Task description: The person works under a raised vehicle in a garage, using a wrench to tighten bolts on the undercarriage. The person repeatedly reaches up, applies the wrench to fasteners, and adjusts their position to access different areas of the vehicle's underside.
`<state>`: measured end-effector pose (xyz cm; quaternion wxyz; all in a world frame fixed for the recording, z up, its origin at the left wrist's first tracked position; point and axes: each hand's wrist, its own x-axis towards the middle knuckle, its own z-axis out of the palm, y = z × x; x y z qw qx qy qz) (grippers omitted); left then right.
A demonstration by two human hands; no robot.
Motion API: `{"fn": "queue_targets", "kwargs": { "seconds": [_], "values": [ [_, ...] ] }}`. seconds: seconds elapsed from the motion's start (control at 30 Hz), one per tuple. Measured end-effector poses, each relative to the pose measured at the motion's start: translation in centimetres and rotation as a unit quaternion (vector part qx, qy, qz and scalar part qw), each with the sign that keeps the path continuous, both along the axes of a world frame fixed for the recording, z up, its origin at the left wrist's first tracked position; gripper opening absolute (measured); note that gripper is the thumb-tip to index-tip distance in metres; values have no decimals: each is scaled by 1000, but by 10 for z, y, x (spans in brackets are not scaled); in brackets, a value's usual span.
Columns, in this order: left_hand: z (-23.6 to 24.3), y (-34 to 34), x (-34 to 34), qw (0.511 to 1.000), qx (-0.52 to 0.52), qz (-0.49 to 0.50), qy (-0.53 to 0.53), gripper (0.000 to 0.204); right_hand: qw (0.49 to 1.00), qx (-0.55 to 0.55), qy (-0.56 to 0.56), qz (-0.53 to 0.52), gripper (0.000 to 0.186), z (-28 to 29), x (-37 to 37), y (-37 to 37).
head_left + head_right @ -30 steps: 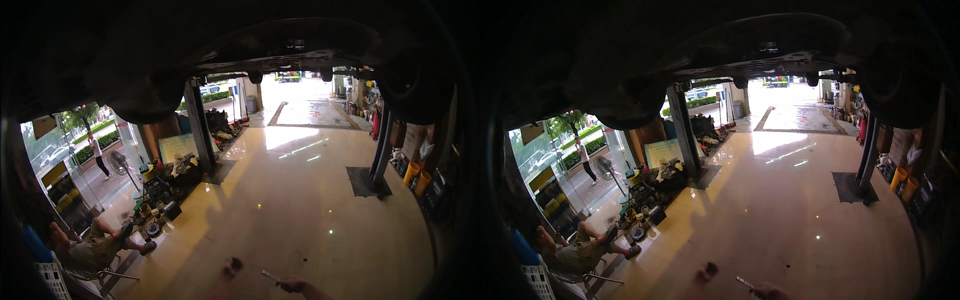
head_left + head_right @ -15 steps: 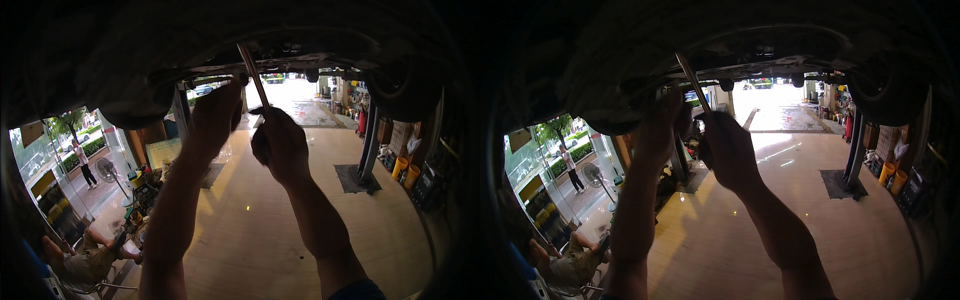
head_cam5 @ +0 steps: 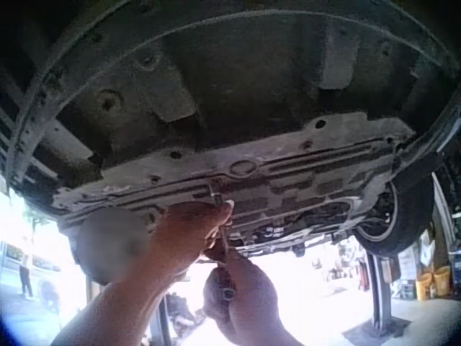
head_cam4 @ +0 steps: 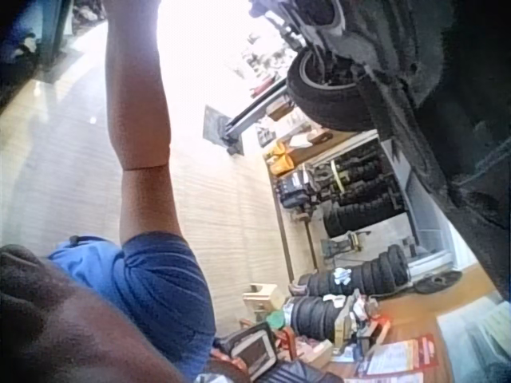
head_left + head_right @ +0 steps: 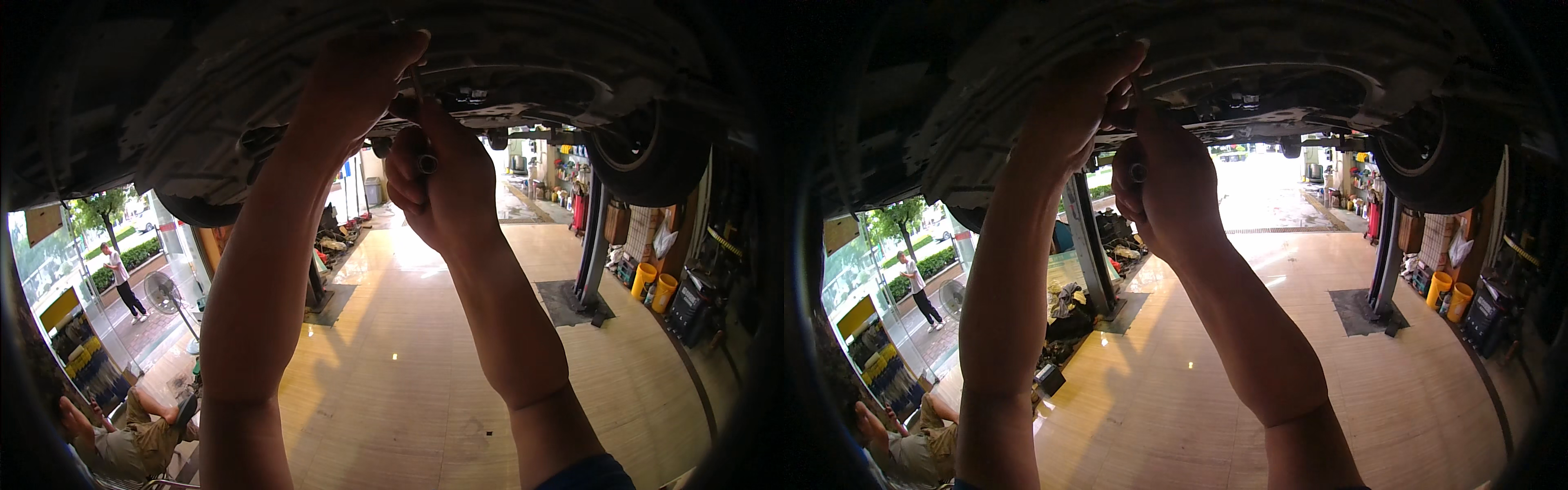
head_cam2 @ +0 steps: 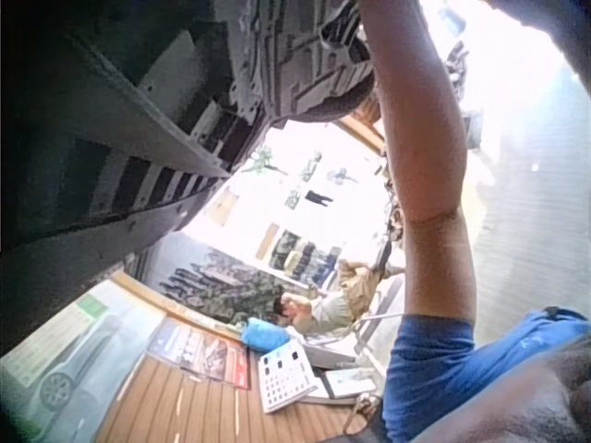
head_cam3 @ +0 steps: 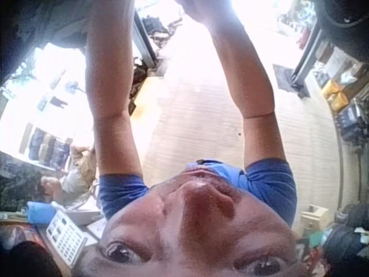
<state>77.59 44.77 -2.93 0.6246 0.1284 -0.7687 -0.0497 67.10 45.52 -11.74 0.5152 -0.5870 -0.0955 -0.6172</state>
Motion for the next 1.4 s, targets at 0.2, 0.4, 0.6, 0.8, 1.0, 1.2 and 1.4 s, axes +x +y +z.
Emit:
{"fn": "queue_targets", "kwargs": {
  "seconds": [0.2,0.4,0.6,0.8,1.0,1.2,1.4],
  "values": [
    [4,4,6,1000,0,-8,-17,30,978,-20,-48,200,39,-1,9,-12],
    [14,26,7,982,71,134,-116,33,894,-50,-49,443,41,0,19,-18],
    [15,2,11,910,-210,320,-162,38,981,-89,-11,174,35,1,18,-24],
    [9,-10,37,980,-156,123,15,20,788,-267,72,-550,24,3,42,-18],
    [18,-48,41,897,-374,236,-8,21,378,-369,71,-846,31,-2,46,-23],
    [7,-18,51,978,-171,121,-11,23,949,-233,86,-194,25,-9,53,-8],
    [3,-55,64,983,-111,-134,-62,24,684,-250,166,-665,28,-12,52,-31]
  ]
}}
